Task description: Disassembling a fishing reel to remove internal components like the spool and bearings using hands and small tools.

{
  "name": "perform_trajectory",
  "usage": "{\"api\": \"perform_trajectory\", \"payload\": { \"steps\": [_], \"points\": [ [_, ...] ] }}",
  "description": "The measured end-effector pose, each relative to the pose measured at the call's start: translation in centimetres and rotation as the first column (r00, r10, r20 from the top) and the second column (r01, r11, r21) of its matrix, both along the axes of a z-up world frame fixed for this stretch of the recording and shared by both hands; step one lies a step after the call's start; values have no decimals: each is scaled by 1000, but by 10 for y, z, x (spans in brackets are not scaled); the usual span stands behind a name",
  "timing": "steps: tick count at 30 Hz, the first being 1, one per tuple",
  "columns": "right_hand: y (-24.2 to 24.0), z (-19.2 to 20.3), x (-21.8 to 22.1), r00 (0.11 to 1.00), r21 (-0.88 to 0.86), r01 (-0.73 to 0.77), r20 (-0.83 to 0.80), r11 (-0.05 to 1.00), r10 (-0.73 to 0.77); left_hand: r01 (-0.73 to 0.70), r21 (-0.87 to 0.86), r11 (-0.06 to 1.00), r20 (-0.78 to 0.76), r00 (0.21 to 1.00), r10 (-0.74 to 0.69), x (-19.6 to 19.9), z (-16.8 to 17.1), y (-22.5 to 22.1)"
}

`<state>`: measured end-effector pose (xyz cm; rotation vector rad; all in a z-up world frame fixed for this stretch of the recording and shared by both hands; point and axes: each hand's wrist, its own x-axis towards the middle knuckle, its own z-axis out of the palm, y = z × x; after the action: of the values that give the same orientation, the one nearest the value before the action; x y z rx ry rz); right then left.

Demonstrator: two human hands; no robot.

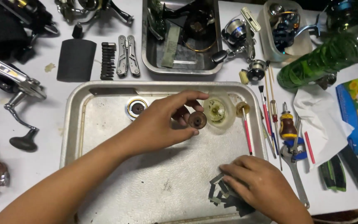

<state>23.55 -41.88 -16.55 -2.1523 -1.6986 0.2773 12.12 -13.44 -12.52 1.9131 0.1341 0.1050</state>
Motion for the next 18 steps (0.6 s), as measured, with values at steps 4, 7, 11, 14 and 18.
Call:
{"api": "perform_trajectory", "payload": {
  "steps": [4,7,11,14,18],
  "points": [
    [-1,-13,6,996,-87,-58,-66,995,52,-69,4,998,2,998,69,0,-10,1],
    [-6,-27,9,998,-158,-18,-60,987,9,-68,-17,998,64,996,69,1,-15,4],
    [-8,-35,14,993,-207,-65,-110,976,43,-55,-28,998,62,996,57,0,-15,5],
    [-6,-30,13,981,-171,-93,-186,981,61,-85,-80,993,-50,995,81,-1,-16,4],
    [0,-11,13,910,-224,39,-393,974,-127,-22,-99,995,-20,1000,20,-1,-22,2]
  ]
}}
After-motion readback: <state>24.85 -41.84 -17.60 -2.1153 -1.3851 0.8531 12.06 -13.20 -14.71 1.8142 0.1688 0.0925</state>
